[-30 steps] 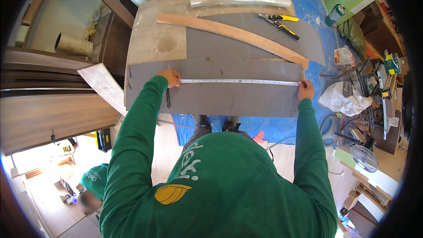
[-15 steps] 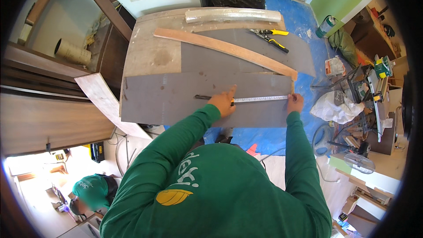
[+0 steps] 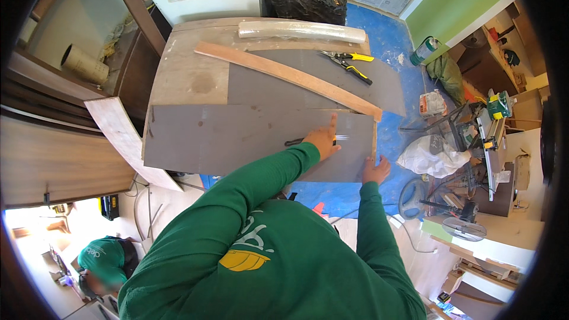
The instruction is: The person measures and marks a grey tile sheet using a tape measure, pencil, and straight edge. They then use tin snips to cut along the marked line. Finally, the person fits the cut tile piece into a wall cavity.
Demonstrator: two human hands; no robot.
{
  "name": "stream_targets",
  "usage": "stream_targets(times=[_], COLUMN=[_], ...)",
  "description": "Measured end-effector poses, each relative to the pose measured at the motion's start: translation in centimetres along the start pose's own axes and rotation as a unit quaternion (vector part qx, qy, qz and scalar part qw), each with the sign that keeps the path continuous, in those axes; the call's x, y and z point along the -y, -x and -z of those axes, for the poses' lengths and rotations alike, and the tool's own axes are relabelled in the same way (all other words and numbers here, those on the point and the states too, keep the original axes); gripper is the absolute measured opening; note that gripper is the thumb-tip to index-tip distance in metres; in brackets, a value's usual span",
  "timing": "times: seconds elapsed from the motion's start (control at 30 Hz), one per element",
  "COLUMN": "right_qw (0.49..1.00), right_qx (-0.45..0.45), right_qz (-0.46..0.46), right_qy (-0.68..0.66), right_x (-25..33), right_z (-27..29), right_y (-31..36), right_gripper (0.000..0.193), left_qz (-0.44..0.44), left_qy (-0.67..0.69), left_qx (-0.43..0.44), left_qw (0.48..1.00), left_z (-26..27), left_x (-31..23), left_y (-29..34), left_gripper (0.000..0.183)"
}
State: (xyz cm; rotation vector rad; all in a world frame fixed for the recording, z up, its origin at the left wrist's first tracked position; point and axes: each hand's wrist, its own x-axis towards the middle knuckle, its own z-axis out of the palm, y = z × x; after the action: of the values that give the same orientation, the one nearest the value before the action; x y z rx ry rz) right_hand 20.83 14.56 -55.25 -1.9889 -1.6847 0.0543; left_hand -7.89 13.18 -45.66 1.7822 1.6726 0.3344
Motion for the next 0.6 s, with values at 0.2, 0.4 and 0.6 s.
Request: stream_targets(times=[0.2, 0.4, 0.6], right_qw=[0.996, 0.865, 0.76], right_qx=[-0.024, 0.124, 0.215], right_qz=[-0.024, -0.193, 0.305], right_qy=[-0.077, -0.447, -0.532], right_x=[-2.7, 2.9, 15.9], right_z=[2.5, 12.7, 29.3], right_y=[2.8, -1.9, -8.7], right_gripper=[0.046, 0.022, 0.054], left_qz=[0.026, 0.092, 0.126], left_qy=[0.088, -0.003, -0.072], left_qx=[-0.016, -0.128, -0.336], left_qw=[0.996, 0.987, 0.931], left_z=[1.9, 10.0, 20.3], left_x=[0.9, 12.2, 23.5], left_y=[-0.6, 0.2, -1.0], left_gripper=[0.115, 0.106, 0.09])
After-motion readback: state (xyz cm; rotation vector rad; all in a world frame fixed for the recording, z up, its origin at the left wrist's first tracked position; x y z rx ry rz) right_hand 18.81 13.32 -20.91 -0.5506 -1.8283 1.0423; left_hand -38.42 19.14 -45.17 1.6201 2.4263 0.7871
